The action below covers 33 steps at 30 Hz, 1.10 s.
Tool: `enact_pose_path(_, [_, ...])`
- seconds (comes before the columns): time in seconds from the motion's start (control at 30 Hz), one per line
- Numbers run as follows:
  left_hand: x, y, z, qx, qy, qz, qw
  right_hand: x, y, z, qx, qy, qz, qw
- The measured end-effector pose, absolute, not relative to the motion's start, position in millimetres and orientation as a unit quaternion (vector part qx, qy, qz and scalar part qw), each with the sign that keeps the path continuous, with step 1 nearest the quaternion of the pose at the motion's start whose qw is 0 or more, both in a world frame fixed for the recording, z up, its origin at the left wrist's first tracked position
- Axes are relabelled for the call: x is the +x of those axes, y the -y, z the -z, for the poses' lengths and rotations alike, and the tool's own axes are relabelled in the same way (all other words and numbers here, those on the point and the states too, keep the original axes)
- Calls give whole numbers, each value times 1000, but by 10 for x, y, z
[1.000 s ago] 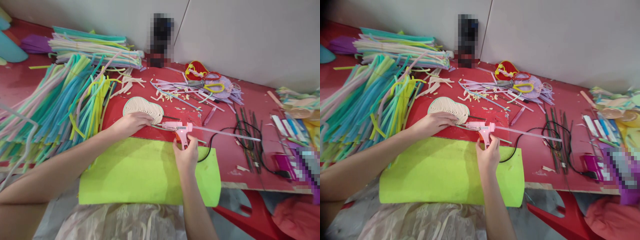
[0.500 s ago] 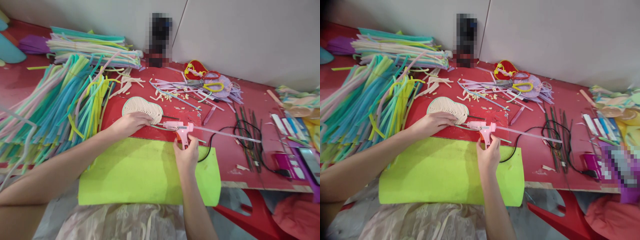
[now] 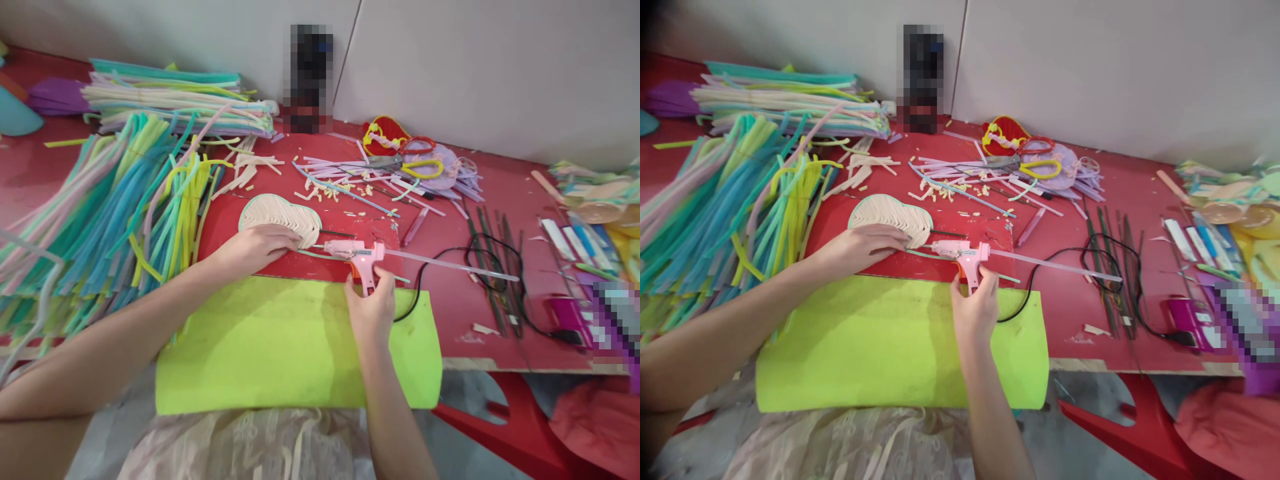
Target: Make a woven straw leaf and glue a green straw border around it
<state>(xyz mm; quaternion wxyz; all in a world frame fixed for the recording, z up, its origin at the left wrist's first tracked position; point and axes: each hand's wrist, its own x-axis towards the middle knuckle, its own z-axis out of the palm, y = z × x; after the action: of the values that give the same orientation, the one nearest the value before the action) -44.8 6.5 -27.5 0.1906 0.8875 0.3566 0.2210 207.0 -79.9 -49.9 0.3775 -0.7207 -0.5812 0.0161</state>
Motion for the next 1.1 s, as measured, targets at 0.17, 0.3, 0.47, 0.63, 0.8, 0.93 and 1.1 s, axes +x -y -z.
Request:
enact_pose_path(0.17, [-383,-113,181,887,-372,-191,194,2070,792,498,-721,581,-19,377])
enact_pose_path(0.3, [-239,-268,141,883,-389,-177,195,2072,790,499,-721,581,-27,377])
enact_pose_path(0.47, [-32,-459,98,860,-445,-134,208,2075,792,484,-726,577,-32,374])
enact_pose_path(0.63, [37,-522,89,839,-480,-112,230,2083,798,468,-735,568,-65,365])
enact_pose_path(0.8, [48,-521,86,833,-484,-125,238,2090,801,462,-729,568,-78,374])
enact_pose_path(0.93, [52,-523,100,828,-485,-134,246,2092,798,466,-729,572,-73,369])
enact_pose_path(1.1, [37,-522,121,829,-476,-143,255,2090,789,467,-731,573,-63,365])
